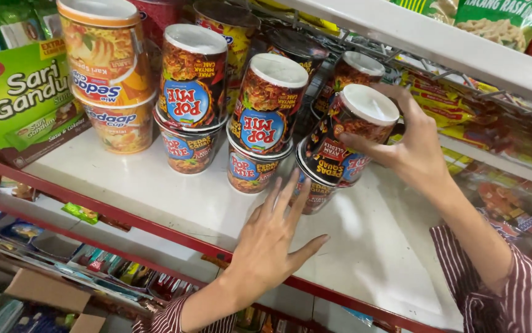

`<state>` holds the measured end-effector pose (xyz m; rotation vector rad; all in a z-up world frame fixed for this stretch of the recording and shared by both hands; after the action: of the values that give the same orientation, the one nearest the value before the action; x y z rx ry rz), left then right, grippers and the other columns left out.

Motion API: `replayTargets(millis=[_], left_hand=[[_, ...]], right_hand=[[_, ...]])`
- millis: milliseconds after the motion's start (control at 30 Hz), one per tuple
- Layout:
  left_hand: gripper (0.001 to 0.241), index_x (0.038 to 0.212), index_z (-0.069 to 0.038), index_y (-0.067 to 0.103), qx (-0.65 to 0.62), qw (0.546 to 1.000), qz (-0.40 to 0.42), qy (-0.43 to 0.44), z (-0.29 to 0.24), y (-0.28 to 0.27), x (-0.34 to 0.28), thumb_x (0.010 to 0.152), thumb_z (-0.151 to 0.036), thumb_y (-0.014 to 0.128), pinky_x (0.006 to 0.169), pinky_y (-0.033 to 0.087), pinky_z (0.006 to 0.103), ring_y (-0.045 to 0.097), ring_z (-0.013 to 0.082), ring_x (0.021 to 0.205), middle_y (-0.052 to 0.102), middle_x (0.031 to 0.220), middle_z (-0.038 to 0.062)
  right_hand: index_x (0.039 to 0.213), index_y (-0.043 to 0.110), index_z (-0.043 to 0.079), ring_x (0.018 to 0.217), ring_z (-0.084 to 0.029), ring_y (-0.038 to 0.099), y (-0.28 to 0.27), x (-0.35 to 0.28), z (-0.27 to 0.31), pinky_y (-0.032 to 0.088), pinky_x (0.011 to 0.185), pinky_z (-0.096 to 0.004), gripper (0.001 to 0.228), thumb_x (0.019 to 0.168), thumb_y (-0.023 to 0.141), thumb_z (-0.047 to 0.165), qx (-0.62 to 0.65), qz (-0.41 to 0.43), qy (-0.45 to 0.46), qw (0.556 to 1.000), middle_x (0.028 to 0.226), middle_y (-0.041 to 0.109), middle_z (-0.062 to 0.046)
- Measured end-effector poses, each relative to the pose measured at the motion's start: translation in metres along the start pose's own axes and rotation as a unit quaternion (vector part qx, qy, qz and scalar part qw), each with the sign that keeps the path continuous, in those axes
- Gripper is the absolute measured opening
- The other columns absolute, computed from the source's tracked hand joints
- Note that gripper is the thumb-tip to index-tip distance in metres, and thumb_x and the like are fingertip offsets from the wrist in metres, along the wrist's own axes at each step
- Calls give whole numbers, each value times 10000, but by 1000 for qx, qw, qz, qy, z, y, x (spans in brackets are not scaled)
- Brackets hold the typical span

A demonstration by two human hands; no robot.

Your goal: Clean instant noodle cups on a shelf in a grocery store.

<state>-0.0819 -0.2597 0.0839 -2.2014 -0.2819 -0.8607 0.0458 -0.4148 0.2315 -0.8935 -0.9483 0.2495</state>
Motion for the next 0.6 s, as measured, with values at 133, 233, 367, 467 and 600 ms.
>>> replayTargets(millis=[133, 233, 367, 467, 600], left_hand=[[887, 1553, 17, 316, -6, 1000, 9, -4, -1, 0, 2, 916, -479, 684, 1081, 388, 573, 370, 519, 1405, 303, 1619, 242], [882, 1539, 16, 327, -12, 1000, 27, -5, -3, 3, 3, 904, -468, 700, 1068, 397, 567, 366, 529, 1398, 314, 1612, 244], [860, 1515, 23, 381, 9, 1000, 5, -3, -11, 2, 4, 876, -416, 753, 1091, 419, 536, 423, 492, 1393, 365, 1577, 263], [784, 1468, 23, 477, 49, 998, -27, 2, -15, 4, 3, 872, -377, 791, 1069, 472, 503, 509, 455, 1346, 433, 1533, 271], [477, 1405, -32, 577, 58, 992, -111, 18, -25, 9, -22, 1004, -169, 797, 1065, 543, 410, 632, 349, 1274, 551, 1486, 195]], right_hand=[[1401, 540, -48, 1230, -246, 690, 4, -2, -6, 527, 1073, -375, 784, 825, 895, 349, 4, -2, -4, 1000, 1310, 701, -192], [1428, 524, -48, 1249, -270, 689, 2, -7, -14, 528, 1097, -388, 797, 854, 897, 360, 13, 6, -7, 1000, 1341, 692, -211], [1451, 454, -106, 1211, -358, 651, -21, -37, -3, 525, 1013, -424, 897, 844, 923, 358, -84, -12, -42, 996, 1370, 606, -298], [1455, 467, -74, 1088, -296, 678, -63, -84, 12, 560, 898, -397, 787, 877, 850, 299, -102, 49, 54, 992, 1359, 618, -250], [1370, 634, 60, 923, -140, 758, -135, -188, 30, 622, 792, -322, 440, 938, 687, 123, -97, 55, 271, 956, 1135, 769, -78]])
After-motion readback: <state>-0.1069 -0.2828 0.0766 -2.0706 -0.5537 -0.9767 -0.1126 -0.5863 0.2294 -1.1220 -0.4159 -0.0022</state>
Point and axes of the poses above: each hand's wrist, its own x-axis towards the middle knuckle, its own y-axis out of the palm, z = x × y, the point moved 4 cm from there along x, towards the middle knuckle
